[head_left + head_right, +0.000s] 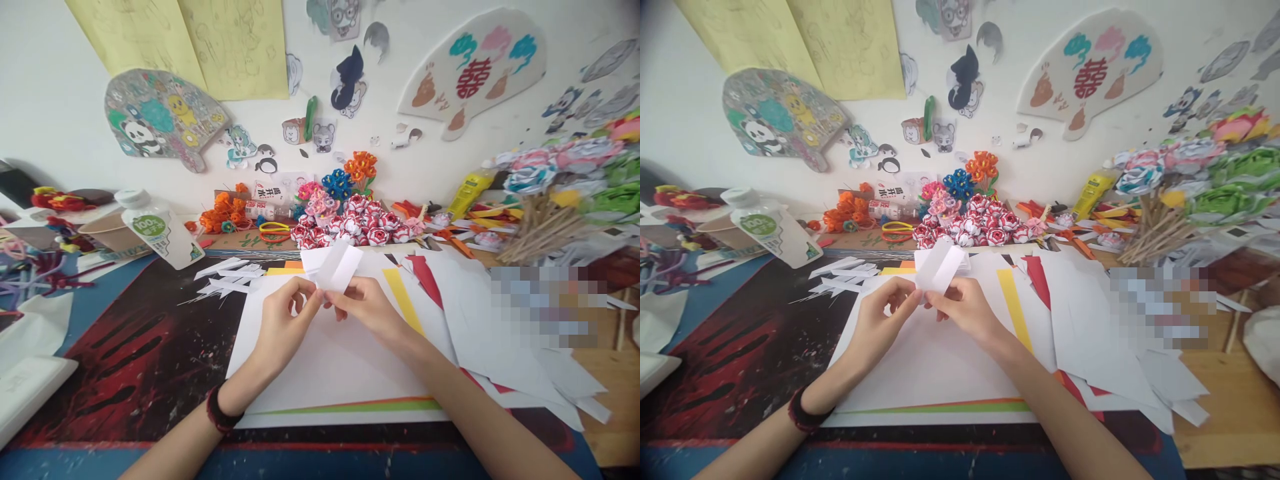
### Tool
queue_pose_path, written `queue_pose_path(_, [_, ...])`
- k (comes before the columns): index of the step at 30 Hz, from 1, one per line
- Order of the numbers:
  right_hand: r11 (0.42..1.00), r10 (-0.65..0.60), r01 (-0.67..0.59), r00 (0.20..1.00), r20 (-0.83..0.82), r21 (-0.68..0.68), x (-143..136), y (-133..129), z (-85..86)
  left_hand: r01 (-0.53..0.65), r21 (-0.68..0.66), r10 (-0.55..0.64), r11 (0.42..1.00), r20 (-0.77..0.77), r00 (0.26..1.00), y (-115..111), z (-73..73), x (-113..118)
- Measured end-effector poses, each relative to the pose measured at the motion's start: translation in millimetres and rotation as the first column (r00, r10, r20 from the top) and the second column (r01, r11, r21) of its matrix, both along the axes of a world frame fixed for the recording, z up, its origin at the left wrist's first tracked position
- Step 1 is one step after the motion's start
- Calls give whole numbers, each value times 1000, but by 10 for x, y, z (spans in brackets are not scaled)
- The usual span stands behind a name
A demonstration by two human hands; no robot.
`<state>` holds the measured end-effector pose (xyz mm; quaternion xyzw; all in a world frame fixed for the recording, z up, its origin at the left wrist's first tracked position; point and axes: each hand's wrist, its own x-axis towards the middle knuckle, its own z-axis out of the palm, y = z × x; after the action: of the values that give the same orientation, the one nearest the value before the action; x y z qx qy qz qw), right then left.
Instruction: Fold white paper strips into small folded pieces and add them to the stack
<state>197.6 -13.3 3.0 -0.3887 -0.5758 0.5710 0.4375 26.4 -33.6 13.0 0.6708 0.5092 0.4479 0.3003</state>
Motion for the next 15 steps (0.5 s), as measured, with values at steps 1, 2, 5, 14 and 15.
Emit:
queue_pose_path(1, [1000,3,-3,1000,12,14,4,4,-3,11,-15,-11,1000,-5,1000,5,9,-9])
queue_pose_path(2, [1000,1,-1,1000,22,24,8,6,-4,20,-28,-20,999,-6,1000,8,16,-17])
queue_pose_path(5, [1000,-7,6,1000,27,30,10,9,-2,32,-44,-31,999,21,999,8,19,-27])
queue_pose_path(14, [998,59,-61,996,-71,-25,15,12,-14,23,-43,-17,999,142,990,-14,-48,6])
queue_pose_path(15, [997,59,-62,995,-77,-36,12,7,-6,22,-46,-15,999,144,989,-14,-52,6])
